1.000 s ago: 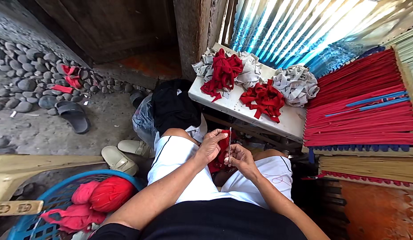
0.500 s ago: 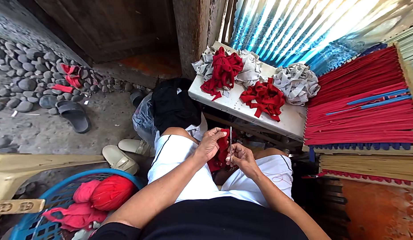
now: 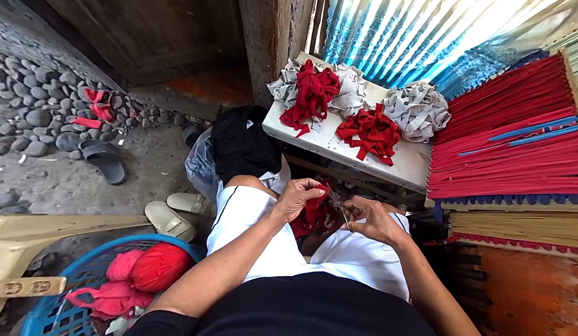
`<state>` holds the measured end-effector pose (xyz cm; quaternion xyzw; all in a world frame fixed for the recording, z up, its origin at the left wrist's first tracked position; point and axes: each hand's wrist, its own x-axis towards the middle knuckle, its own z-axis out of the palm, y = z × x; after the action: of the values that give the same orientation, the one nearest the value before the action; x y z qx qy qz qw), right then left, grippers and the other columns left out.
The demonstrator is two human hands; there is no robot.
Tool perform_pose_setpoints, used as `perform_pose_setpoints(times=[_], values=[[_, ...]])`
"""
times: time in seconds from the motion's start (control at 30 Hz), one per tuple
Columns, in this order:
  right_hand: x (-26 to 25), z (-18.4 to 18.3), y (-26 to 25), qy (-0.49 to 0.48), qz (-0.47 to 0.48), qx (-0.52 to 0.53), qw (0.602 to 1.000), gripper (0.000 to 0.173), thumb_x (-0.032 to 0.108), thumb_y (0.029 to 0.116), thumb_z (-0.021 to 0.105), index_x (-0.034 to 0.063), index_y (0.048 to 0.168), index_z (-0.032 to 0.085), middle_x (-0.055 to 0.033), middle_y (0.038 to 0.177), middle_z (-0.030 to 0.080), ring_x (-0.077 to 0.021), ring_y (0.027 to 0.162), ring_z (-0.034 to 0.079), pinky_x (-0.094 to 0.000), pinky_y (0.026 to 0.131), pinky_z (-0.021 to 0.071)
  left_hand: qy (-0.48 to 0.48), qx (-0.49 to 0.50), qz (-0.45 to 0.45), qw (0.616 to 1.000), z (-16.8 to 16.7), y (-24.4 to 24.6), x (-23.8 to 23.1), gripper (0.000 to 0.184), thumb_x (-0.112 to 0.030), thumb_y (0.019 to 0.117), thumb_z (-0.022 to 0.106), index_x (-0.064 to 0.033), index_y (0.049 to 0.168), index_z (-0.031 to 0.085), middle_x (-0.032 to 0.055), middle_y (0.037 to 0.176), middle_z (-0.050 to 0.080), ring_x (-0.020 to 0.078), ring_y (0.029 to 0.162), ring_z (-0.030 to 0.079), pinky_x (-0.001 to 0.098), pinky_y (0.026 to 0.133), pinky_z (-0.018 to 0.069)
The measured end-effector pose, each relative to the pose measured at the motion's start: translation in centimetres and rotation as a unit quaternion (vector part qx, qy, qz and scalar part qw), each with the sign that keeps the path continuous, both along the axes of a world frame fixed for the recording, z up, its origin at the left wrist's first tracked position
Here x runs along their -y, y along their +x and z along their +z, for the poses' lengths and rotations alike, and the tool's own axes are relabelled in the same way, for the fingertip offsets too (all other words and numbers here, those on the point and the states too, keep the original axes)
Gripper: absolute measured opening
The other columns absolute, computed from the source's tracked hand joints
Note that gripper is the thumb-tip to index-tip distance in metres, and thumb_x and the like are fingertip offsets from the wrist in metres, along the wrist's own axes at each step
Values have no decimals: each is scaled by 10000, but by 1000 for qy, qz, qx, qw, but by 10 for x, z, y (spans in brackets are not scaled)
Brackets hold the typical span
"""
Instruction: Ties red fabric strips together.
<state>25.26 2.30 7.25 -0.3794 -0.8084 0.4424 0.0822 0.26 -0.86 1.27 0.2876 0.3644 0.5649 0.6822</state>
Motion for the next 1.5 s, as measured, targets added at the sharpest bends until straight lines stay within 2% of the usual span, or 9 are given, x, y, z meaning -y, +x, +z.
perform_pose_setpoints(times=[0.1,0.3,0.6,0.87,1.13,1.37,1.5], values=[[2,3,4,31,27,29,999,441,323,855,802,30,1170,708,-68,1043,688,-80,864,639,-243,793,550,30,-7,-35,999,2,1,1,108,85,879,704,-18,908,726,58,833,721,100,744,676,294,744,592],[5,6,8,39,32,52,997,458,357,858,803,51,1186,707,-41,1023,684,-58,838,613,-228,773,523,35,-25,-75,996,1,-1,3,127,89,859,717,-22,912,746,50,824,729,89,742,676,279,743,588],[8,3,11,41,33,42,998,447,376,860,803,56,1159,712,-22,970,669,-36,807,588,-202,747,501,41,-65,-87,993,-1,0,3,113,89,850,728,-12,900,741,50,800,718,83,715,660,260,711,576],[11,0,9,24,35,35,998,451,372,860,807,45,1156,711,-31,975,670,-34,802,589,-195,735,502,50,-54,-98,993,-2,0,4,125,101,844,725,-14,892,742,54,813,721,83,725,660,258,713,573],[10,-1,9,7,38,18,999,440,342,858,813,22,1143,710,-34,979,671,-33,787,587,-184,714,501,53,-69,-112,990,1,1,5,152,116,838,712,-29,875,736,26,808,719,69,727,657,251,716,572],[9,-2,8,-4,41,11,999,414,336,860,816,25,1111,706,-16,945,660,-13,762,571,-170,692,488,45,-57,-112,991,-1,1,4,151,120,843,702,-23,876,734,40,790,708,73,705,642,245,686,557],[9,-4,9,-13,35,-1,999,286,220,917,747,10,1105,700,-39,910,667,-38,743,582,-198,697,500,41,-39,-114,992,2,1,5,134,96,854,697,-28,879,740,40,805,717,77,717,655,254,692,566]])
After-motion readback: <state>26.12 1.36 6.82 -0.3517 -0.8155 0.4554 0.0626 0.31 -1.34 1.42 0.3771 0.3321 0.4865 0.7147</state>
